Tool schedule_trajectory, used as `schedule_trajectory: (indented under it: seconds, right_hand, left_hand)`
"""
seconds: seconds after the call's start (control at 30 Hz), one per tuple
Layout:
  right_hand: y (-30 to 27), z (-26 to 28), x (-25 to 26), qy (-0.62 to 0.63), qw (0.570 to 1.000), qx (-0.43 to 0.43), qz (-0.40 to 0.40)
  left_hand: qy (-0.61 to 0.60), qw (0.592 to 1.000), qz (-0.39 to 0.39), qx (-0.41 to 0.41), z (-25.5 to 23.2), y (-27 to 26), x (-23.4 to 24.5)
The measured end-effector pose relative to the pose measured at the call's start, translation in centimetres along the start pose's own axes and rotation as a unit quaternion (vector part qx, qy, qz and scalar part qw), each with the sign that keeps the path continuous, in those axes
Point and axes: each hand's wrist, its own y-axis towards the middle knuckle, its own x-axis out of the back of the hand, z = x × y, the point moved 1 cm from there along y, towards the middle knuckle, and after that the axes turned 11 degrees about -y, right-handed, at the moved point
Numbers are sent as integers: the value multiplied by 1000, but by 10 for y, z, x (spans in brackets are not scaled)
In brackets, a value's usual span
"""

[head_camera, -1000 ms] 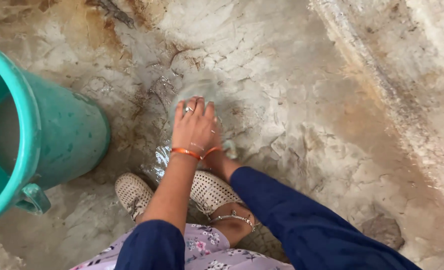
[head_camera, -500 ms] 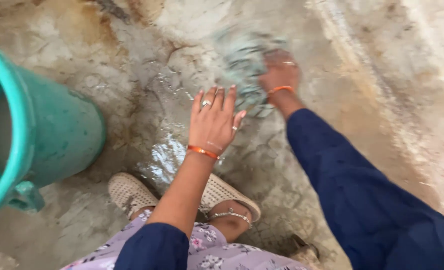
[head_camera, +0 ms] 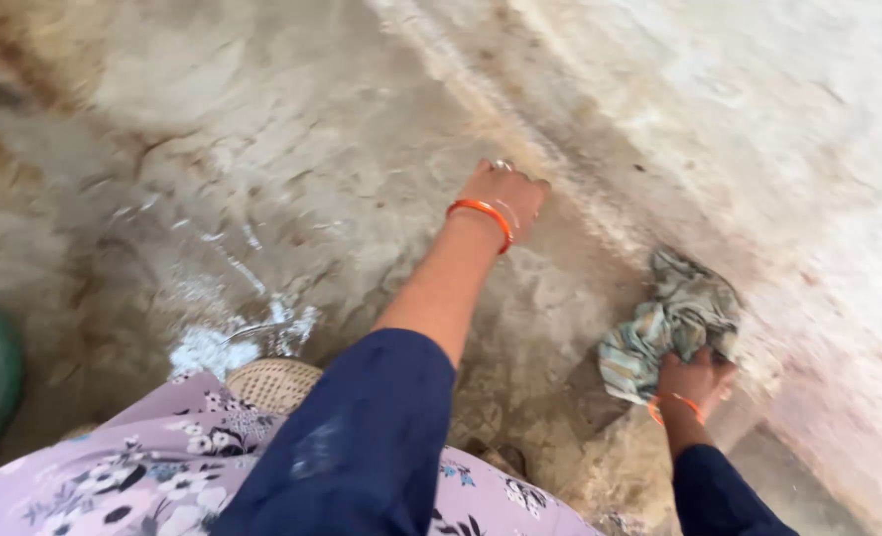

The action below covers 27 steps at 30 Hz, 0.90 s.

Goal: Cleaning a floor with a cloth and bucket of water.

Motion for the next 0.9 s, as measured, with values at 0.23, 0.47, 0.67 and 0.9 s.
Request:
schedule_trajectory:
  seconds: [0.23, 0.47, 0.67, 0.9]
  right_hand:
    - [-26, 123, -1, -49, 995, -74, 51]
    - [-140, 331, 136, -118, 923, 303, 207]
    - [-144, 364, 118, 10, 887, 418, 197]
    - [-45, 251, 53, 48, 941, 302, 145]
  left_hand:
    - [6, 996, 52, -72, -70, 26, -19]
    - [-7, 985, 55, -166, -94, 6, -2]
    - [3, 990, 53, -129, -81, -17, -4]
    - [29, 994, 66, -83, -60, -28, -20]
